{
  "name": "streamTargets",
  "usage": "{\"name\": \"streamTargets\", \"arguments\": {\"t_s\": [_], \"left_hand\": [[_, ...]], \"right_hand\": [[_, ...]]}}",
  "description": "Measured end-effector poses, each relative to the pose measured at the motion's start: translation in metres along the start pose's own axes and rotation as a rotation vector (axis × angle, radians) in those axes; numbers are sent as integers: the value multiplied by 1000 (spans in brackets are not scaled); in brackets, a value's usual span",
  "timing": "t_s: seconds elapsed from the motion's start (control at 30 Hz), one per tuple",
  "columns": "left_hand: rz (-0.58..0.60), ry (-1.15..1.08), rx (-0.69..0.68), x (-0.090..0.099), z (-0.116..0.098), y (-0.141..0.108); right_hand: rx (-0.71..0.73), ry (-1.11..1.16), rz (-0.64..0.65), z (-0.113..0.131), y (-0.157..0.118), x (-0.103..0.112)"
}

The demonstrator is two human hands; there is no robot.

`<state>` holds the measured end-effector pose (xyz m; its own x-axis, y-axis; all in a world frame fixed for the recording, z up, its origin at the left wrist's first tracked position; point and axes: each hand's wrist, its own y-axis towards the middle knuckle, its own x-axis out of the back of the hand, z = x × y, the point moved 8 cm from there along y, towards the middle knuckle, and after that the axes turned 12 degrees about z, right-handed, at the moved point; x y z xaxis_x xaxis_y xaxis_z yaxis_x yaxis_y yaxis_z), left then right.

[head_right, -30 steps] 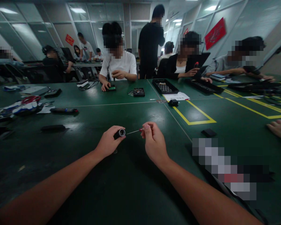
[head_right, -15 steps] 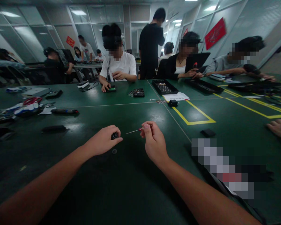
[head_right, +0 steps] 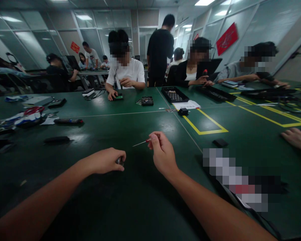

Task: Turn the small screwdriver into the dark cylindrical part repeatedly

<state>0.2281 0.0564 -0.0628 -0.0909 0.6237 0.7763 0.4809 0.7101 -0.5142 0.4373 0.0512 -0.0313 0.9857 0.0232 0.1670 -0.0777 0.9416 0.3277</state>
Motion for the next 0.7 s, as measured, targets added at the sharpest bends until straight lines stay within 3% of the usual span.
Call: {"name": "streamTargets", "arguments": {"t_s": [0.17,0.4,0.53,0.6,0.7], "left_hand": [[1,16,3,1,1,-2],[-46,-208,-154,12,19,1],[-72,-509,-62,22,65,-7],[-210,-725,-9,35,99,-20],[-517,-1025,43,58,156,-52]], "right_hand": [[-4,7,14,0,0,-1],[-1,12,32,-1,0,-1],[-13,11,39,-2,0,-2],[-13,13,40,-3,0,-2],[-7,13,45,-4,0,-3]]}}
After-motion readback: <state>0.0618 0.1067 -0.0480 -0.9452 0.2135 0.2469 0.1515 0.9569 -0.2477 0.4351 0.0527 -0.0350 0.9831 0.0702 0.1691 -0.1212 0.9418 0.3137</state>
